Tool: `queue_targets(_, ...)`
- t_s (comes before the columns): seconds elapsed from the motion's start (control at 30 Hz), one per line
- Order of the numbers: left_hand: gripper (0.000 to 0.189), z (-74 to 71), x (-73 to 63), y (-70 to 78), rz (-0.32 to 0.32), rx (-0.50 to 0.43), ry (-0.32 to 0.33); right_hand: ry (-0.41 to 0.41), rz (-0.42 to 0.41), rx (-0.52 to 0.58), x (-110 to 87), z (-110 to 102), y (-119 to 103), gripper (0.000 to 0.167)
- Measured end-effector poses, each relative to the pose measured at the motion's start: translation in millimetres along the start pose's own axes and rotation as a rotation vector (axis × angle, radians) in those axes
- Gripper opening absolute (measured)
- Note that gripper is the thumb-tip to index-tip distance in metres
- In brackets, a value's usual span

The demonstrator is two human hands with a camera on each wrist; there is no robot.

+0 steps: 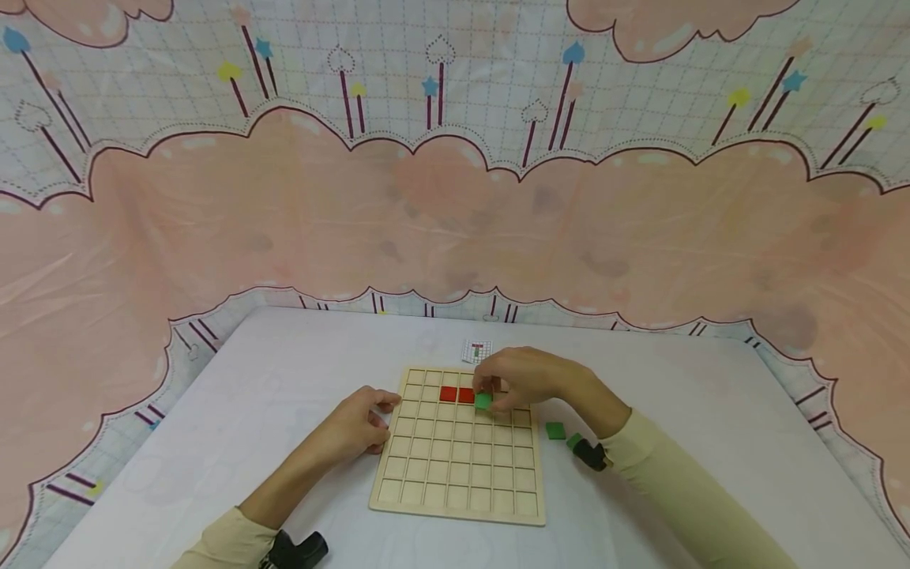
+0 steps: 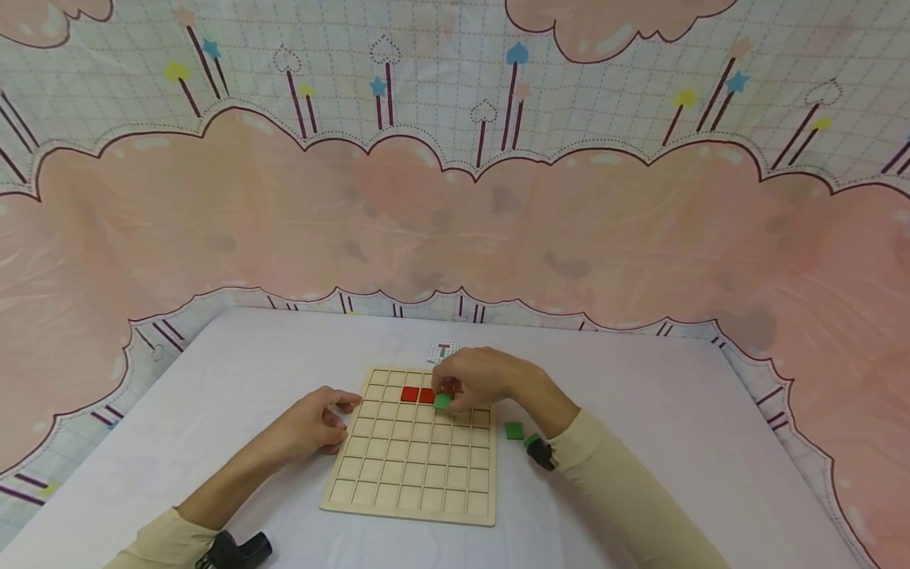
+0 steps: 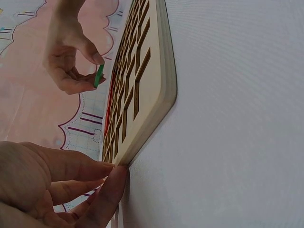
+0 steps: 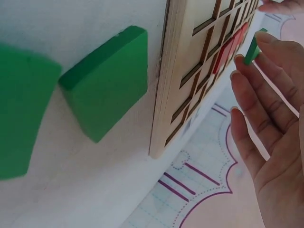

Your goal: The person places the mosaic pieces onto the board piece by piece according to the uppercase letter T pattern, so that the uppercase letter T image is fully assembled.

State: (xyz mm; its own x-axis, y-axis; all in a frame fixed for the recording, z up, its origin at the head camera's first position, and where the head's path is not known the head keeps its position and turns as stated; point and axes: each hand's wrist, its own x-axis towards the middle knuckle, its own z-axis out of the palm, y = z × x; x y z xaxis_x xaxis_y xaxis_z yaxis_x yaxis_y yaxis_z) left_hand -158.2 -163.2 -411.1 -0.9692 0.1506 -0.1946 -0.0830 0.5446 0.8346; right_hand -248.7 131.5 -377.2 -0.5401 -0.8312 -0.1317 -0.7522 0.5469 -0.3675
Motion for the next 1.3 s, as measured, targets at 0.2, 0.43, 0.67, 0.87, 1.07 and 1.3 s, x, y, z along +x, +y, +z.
queue_targets(0.2,0.057,0.6,0.2,-0.2,-0.004,-0.007,-0.001,-0.015,-0.006,-0.007,6.0,2.2,-2.9,0.021)
queue_targets(0.43,0.058,0.4,0.3,0.0,-0.004,0.008,0.002,-0.031,-0.015,0.006,12.0,5.1,-5.3,0.019)
queue_targets(0.67,0.059,0.5,0.4,-0.5,-0.008,0.001,0.005,-0.034,-0.030,-0.008,16.4,7.5,-5.8,0.018)
queue_targets(0.87,0.058,-0.2,-1.1,1.1,-0.014,-0.009,0.000,-0.032,-0.027,-0.013,19.6,9.5,-6.8,0.017)
queue_targets(1.07,0.058,-1.1,-2.8,2.5,-0.003,-0.012,-0.007,-0.026,-0.032,-0.042,20.9,9.3,-12.0,0.018)
queue_targets(1.3,0.058,-0.9,-2.8,1.0,0.016,-0.014,-0.010,-0.027,-0.054,-0.088,24.1,11.0,-14.5,0.018)
